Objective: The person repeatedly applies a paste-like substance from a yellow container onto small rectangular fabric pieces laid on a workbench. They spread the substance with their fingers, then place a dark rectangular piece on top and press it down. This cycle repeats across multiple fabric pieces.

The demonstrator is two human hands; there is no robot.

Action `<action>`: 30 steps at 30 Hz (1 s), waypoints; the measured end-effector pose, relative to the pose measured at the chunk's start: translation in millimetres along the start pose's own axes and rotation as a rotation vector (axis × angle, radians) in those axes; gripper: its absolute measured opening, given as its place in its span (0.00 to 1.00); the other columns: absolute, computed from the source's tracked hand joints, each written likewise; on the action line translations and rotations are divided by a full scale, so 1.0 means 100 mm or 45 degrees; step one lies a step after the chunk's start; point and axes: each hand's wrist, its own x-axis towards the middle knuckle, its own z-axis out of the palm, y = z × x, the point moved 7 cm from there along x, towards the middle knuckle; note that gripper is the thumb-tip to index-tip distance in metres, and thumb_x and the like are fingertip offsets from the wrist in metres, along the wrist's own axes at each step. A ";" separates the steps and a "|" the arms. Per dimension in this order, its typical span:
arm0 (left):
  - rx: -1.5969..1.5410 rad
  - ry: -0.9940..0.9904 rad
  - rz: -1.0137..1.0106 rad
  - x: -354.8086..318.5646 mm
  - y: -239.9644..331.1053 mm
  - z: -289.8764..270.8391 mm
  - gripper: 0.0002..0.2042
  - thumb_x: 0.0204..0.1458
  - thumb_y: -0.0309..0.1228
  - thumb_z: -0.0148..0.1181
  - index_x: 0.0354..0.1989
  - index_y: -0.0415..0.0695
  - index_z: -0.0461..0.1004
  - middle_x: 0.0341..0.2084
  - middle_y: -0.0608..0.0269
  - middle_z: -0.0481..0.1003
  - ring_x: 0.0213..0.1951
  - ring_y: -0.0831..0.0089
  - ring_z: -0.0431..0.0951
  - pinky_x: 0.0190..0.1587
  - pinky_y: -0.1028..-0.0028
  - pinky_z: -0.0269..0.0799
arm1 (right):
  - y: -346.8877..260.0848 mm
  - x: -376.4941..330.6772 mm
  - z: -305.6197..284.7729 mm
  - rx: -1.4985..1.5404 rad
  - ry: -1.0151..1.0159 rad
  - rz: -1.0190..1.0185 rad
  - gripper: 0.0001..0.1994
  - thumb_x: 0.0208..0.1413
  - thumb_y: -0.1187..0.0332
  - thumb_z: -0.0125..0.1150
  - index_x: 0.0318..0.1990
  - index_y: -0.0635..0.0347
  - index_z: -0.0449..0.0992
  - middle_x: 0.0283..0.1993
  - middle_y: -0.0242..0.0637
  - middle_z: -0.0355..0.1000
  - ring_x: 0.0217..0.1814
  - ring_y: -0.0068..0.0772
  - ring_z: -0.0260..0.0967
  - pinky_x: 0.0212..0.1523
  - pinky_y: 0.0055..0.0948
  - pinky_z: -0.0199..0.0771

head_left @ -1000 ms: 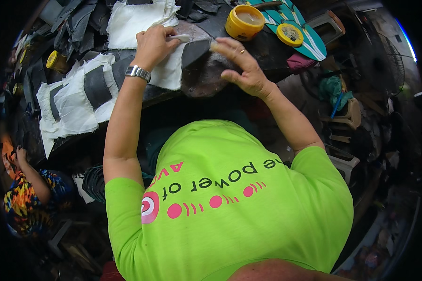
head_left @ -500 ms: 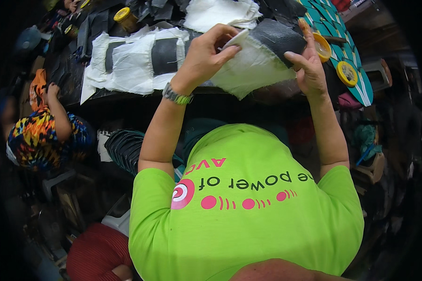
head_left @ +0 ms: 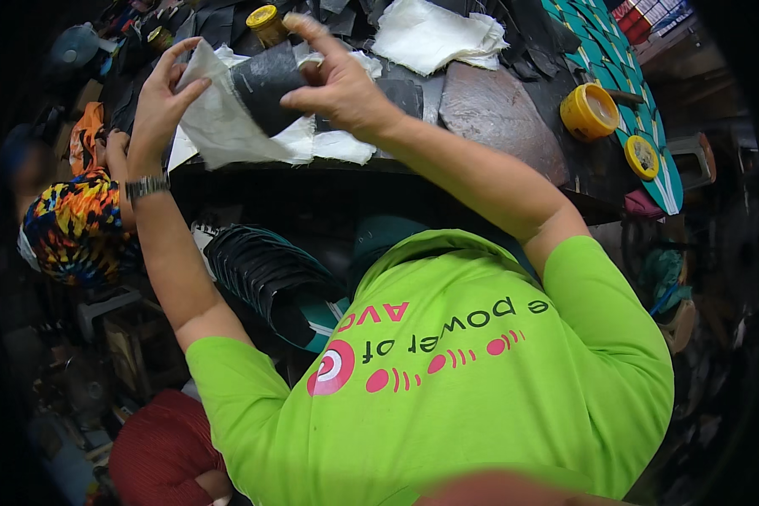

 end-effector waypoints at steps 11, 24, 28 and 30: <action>0.604 0.055 0.121 0.91 -1.01 0.78 0.28 0.46 0.20 0.61 0.60 0.50 0.71 0.50 0.58 0.78 0.54 0.61 0.77 0.59 0.66 0.69 | 0.10 -0.56 -0.27 -0.591 -0.125 0.472 0.48 0.56 0.72 0.68 0.77 0.43 0.40 0.32 0.40 0.74 0.25 0.25 0.75 0.28 0.23 0.75; 0.366 0.736 0.289 0.75 -0.16 0.87 0.24 0.47 0.17 0.54 0.56 0.42 0.73 0.51 0.52 0.73 0.55 0.57 0.74 0.63 0.64 0.66 | -1.14 -0.40 -2.22 -1.486 0.504 -0.059 0.42 0.55 0.75 0.62 0.75 0.46 0.48 0.41 0.40 0.76 0.44 0.32 0.76 0.43 0.31 0.75; -0.126 0.441 0.411 0.57 0.42 1.51 0.19 0.50 0.19 0.58 0.53 0.42 0.75 0.48 0.55 0.76 0.52 0.59 0.76 0.59 0.66 0.68 | -1.08 0.29 -2.40 -1.846 0.360 -0.210 0.39 0.52 0.80 0.54 0.73 0.51 0.52 0.48 0.49 0.75 0.49 0.47 0.74 0.52 0.38 0.74; -0.106 0.308 0.459 0.41 0.69 1.90 0.16 0.51 0.21 0.60 0.50 0.43 0.77 0.46 0.56 0.78 0.51 0.60 0.77 0.57 0.66 0.69 | -0.85 0.55 -2.37 -2.242 0.245 -0.315 0.35 0.54 0.77 0.54 0.72 0.48 0.56 0.47 0.46 0.76 0.49 0.46 0.75 0.50 0.40 0.75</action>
